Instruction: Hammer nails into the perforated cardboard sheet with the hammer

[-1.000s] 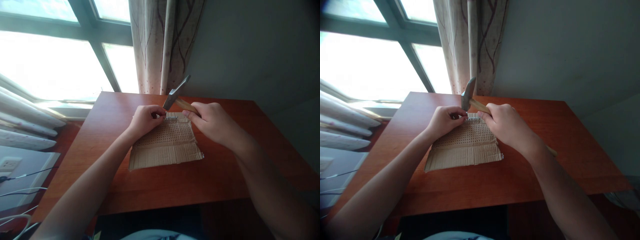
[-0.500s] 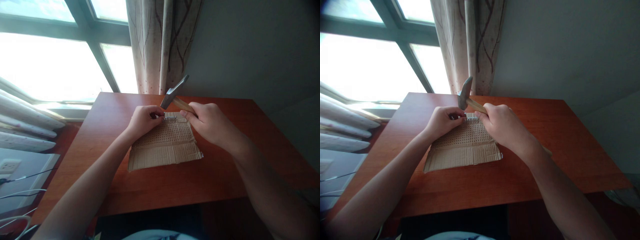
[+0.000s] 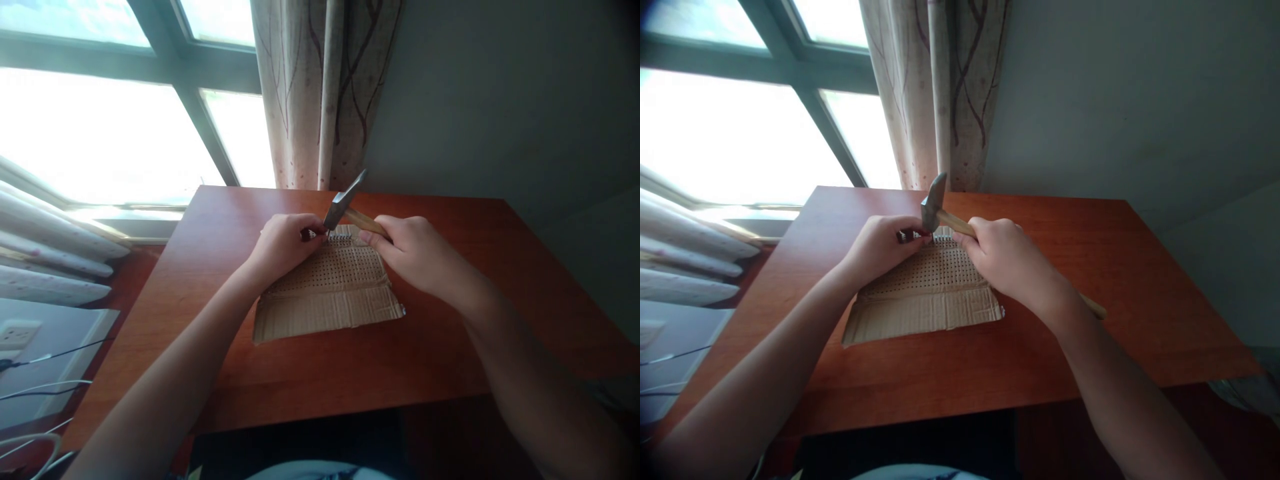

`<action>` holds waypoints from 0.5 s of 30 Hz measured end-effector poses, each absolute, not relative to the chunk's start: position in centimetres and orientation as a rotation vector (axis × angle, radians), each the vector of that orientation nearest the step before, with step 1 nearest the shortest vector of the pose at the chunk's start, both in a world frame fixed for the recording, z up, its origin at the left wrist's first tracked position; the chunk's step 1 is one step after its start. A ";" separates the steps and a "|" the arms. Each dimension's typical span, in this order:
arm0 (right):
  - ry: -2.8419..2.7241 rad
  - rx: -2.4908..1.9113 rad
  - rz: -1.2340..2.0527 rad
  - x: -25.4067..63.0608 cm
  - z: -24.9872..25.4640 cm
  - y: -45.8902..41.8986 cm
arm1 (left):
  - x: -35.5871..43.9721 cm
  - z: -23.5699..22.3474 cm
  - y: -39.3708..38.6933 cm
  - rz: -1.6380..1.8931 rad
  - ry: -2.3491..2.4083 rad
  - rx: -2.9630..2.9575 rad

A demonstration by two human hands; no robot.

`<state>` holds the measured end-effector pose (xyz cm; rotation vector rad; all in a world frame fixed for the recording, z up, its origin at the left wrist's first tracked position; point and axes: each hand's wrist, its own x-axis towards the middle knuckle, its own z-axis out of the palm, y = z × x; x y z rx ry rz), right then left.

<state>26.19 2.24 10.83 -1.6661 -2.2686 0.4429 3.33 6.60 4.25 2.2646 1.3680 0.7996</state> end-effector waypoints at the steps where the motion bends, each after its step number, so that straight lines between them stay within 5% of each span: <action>1: -2.254 -1.660 0.444 26.4 10.9 2.2 | 3.2 4.5 6.4 0.783 1.390 2.314; 15: -2.277 -1.631 0.341 26.6 11.4 2.4 | 3.5 3.9 3.0 0.718 1.436 2.478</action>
